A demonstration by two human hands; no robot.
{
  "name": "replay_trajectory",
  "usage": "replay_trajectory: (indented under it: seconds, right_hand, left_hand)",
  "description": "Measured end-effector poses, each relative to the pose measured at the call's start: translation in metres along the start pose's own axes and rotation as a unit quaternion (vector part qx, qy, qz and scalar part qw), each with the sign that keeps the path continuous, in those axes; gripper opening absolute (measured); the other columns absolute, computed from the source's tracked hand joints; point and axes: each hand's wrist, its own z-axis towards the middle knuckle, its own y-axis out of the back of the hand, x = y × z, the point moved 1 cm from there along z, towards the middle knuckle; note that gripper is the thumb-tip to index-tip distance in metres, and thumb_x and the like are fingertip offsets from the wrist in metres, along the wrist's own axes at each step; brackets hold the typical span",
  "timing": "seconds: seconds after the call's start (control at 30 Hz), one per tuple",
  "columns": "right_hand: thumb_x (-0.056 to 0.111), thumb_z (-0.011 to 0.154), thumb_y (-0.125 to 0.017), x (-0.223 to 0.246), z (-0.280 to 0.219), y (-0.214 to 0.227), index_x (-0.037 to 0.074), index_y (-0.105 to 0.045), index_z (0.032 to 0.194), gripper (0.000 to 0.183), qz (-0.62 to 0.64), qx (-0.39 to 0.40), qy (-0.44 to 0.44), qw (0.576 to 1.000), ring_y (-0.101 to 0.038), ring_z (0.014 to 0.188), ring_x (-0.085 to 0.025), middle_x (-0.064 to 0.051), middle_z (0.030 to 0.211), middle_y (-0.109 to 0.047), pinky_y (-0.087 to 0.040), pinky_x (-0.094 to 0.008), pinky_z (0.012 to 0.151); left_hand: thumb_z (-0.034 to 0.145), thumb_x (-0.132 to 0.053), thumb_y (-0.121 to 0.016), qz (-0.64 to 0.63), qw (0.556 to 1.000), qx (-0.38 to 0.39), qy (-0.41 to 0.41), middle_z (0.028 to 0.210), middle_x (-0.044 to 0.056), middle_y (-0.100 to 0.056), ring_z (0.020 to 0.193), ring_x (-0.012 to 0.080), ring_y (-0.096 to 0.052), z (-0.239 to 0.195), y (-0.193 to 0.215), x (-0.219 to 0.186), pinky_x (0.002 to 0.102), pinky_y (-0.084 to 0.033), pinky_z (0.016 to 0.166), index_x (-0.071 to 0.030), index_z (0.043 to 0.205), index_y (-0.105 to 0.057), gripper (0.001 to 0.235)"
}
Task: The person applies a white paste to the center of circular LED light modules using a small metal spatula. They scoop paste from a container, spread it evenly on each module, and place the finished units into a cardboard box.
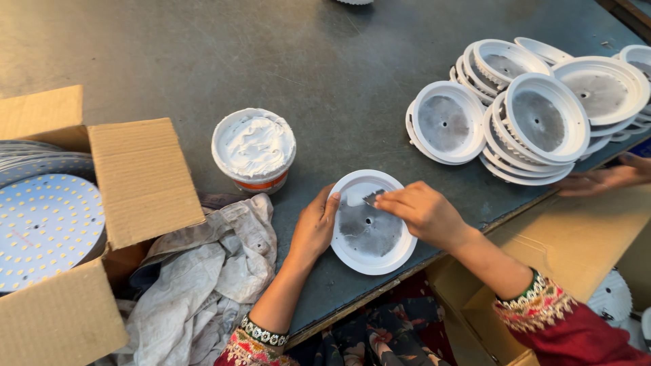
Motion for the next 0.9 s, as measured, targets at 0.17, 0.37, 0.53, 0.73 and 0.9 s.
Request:
replay_trajectory:
  seconds: [0.17, 0.37, 0.53, 0.73, 0.9]
  right_hand:
    - [-0.003, 0.084, -0.066, 0.03, -0.036, -0.001, 0.007, -0.074, 0.113, 0.031, -0.007, -0.006, -0.038, 0.999, -0.073, 0.1, -0.019, -0.006, 0.112, -0.076, -0.055, -0.035, 0.086]
    - [-0.009, 0.082, -0.062, 0.034, -0.035, 0.009, 0.005, -0.074, 0.114, 0.037, 0.023, -0.035, -0.072, 0.997, -0.073, 0.097, -0.021, -0.008, 0.109, -0.077, -0.055, -0.036, 0.088]
    - [-0.001, 0.087, -0.07, 0.019, 0.011, -0.001, 0.005, -0.074, 0.109, 0.023, 0.036, -0.066, -0.133, 0.988, -0.072, 0.089, -0.026, -0.008, 0.096, -0.076, -0.052, -0.039, 0.081]
    - [-0.006, 0.079, -0.067, 0.068, 0.032, -0.018, -0.002, -0.073, 0.112, 0.035, -0.04, -0.013, -0.15, 0.988, -0.071, 0.086, -0.024, -0.012, 0.105, -0.076, -0.051, -0.04, 0.079]
    - [-0.006, 0.075, -0.064, 0.101, 0.02, -0.011, -0.003, -0.071, 0.112, 0.039, -0.014, -0.039, -0.103, 0.994, -0.071, 0.092, -0.026, -0.014, 0.109, -0.075, -0.052, -0.039, 0.084]
  left_hand:
    - [0.103, -0.042, -0.042, 0.007, 1.0, 0.003, 0.015, 0.118, 0.019, -0.074, 0.114, 0.0325, -0.071, -0.001, 0.0, -0.001, 0.04, -0.053, 0.095, -0.013, 0.136, -0.062, 0.048]
    - [0.103, -0.041, -0.042, 0.004, 1.0, -0.007, -0.021, 0.119, 0.019, -0.074, 0.114, 0.0324, -0.071, -0.001, 0.0, -0.001, 0.04, -0.053, 0.096, -0.012, 0.135, -0.063, 0.048]
    - [0.103, -0.042, -0.043, -0.004, 0.999, -0.014, -0.032, 0.118, 0.019, -0.074, 0.113, 0.0323, -0.072, -0.004, -0.001, -0.001, 0.04, -0.053, 0.095, -0.013, 0.135, -0.063, 0.047]
    - [0.103, -0.041, -0.042, 0.002, 0.999, -0.037, -0.017, 0.11, 0.019, -0.076, 0.108, 0.0339, -0.073, -0.006, -0.004, -0.004, 0.041, -0.054, 0.091, -0.015, 0.134, -0.064, 0.045]
    - [0.103, -0.039, -0.042, -0.002, 0.999, -0.049, -0.016, 0.111, 0.019, -0.076, 0.108, 0.0348, -0.072, -0.008, -0.003, -0.004, 0.042, -0.054, 0.091, -0.016, 0.133, -0.064, 0.044]
